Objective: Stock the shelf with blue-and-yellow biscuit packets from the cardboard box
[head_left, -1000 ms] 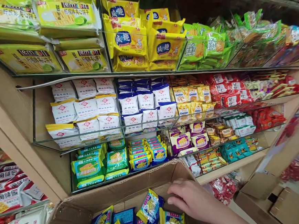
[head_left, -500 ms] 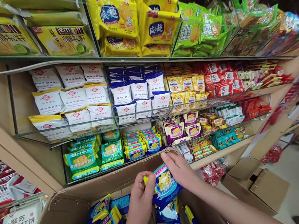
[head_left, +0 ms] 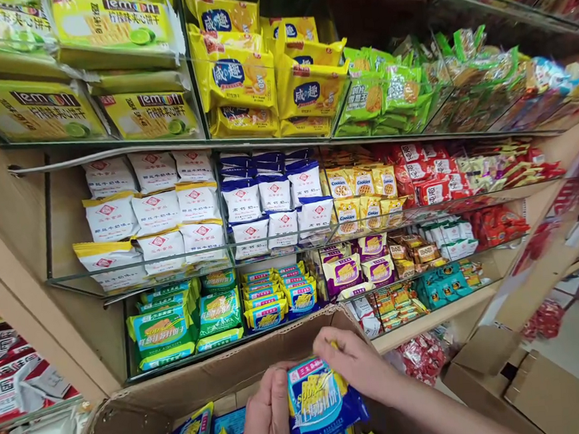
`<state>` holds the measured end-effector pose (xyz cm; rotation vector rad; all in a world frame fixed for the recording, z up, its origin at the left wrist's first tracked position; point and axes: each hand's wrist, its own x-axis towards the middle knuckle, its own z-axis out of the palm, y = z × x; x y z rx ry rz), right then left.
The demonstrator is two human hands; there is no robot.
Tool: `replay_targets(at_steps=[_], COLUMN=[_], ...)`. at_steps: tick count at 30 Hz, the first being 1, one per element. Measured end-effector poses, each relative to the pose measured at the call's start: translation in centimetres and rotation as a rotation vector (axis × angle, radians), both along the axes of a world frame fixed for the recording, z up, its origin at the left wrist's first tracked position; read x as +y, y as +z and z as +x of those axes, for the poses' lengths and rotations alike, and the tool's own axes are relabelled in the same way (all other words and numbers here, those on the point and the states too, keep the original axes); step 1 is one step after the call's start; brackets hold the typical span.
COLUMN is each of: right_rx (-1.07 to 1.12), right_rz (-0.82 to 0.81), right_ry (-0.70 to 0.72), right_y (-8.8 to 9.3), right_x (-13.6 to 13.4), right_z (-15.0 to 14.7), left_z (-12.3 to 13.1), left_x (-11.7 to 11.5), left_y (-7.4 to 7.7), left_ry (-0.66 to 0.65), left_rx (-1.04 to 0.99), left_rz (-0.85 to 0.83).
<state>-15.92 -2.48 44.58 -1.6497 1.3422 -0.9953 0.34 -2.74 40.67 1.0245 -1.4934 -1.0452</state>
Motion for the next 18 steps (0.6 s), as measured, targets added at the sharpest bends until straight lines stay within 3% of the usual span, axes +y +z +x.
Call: replay_targets(at_steps=[2,4,8,10,14,18], right_rx=[0.105,0.213,0.402,0.586,0.971,1.089], right_rz=[0.003,-0.033,-0.386,-0.509,-0.436,-0.363], right_ry=[0.199,0.276,0.044,-0.094,-0.092,-0.027], right_y=[1.5,3.4,7.1,8.0,7.3,5.6], right_x=[0.3,0.2,-2.1,-4.1,-8.0,-10.2], right_z=[-0.5,-1.1,-2.3,-2.7,-2.6,-1.7], left_z=[0.9,1.6,1.9,1.4,-0.1,-1.2], left_x=[-0.6,-1.4,-4.8,-6.9,-10.6,-12.6], left_y=[0.8,2.3,5.7,6.7,6.8,5.9], left_ry=[-0.052,-0.114,-0.029,0.001,-0.086,-0.14], left_rx=[-0.102,-0.202,-0.346,-0.538,-0.879,-1.043], left_rz=[-0.095,-0.161,-0.285,-0.387,-0.465,-0.416])
